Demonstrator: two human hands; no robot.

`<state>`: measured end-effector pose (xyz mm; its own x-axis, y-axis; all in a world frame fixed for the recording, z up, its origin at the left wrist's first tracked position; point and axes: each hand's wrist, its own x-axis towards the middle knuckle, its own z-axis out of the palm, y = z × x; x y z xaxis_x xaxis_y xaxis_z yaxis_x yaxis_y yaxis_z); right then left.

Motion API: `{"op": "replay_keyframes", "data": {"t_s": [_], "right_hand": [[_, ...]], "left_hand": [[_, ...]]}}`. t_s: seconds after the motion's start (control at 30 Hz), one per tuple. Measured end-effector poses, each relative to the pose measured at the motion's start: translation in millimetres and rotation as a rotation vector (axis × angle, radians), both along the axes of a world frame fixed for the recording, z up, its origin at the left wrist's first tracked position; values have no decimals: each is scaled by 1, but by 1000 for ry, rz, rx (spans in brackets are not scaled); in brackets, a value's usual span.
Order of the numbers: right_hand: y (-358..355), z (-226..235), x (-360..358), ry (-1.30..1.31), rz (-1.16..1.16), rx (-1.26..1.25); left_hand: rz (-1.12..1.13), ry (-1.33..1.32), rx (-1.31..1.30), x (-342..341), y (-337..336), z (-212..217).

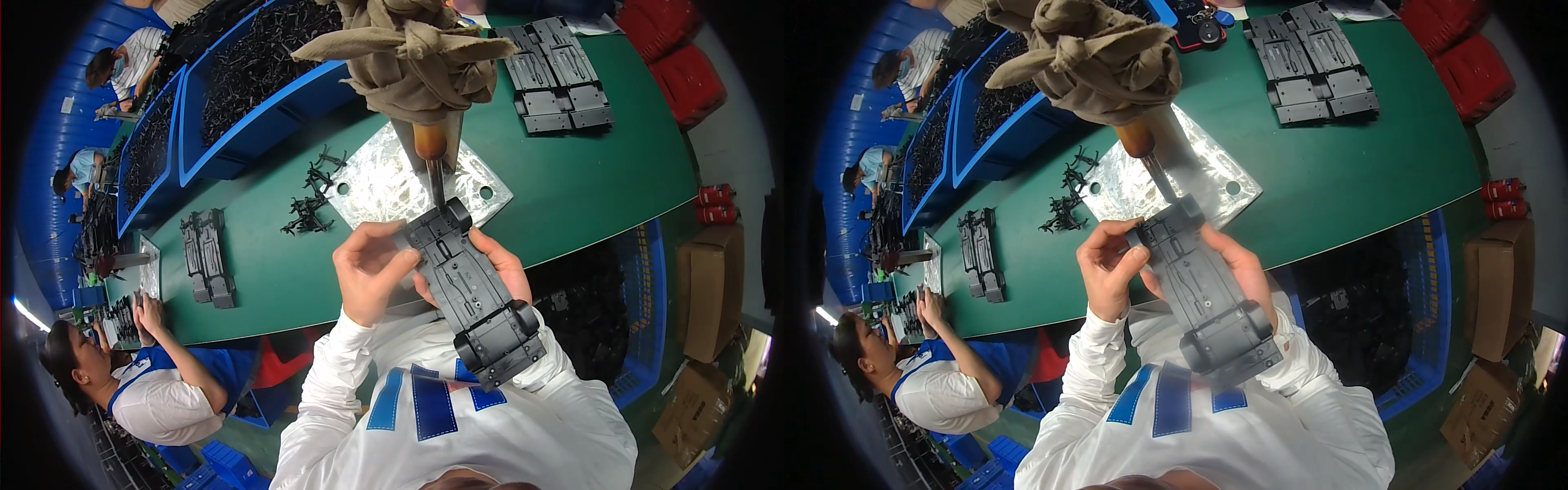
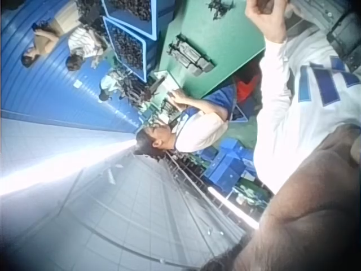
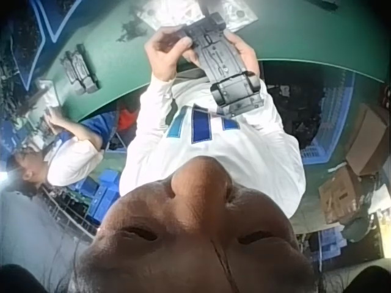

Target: Assemble plastic toy truck chassis and components using hand assembly and a heat staking machine at a factory workbench.

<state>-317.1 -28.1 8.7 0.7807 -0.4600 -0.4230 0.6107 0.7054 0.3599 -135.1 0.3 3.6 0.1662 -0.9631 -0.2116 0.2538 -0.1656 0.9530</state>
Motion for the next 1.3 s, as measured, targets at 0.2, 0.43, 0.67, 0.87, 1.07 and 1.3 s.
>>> {"op": "replay_keyframes", "data": {"t_s": [0.2,0.43,0.67,0.87,1.07,1.3], "right_hand": [[1,3,2,23,-22,9],[1,3,1,15,-9,-12],[-1,-1,-2,17,12,-51],[-2,-6,-2,8,16,-21],[-2,-3,-1,22,11,-16],[-2,-2,-1,-12,8,-40]], "left_hand": [[2,-28,-25,0,0,-2],[-12,4,-18,0,0,2],[0,-38,-19,1,0,-6],[1,-20,21,0,0,-6],[-9,-12,30,0,0,-6],[8,-42,-10,0,0,-4]]}}
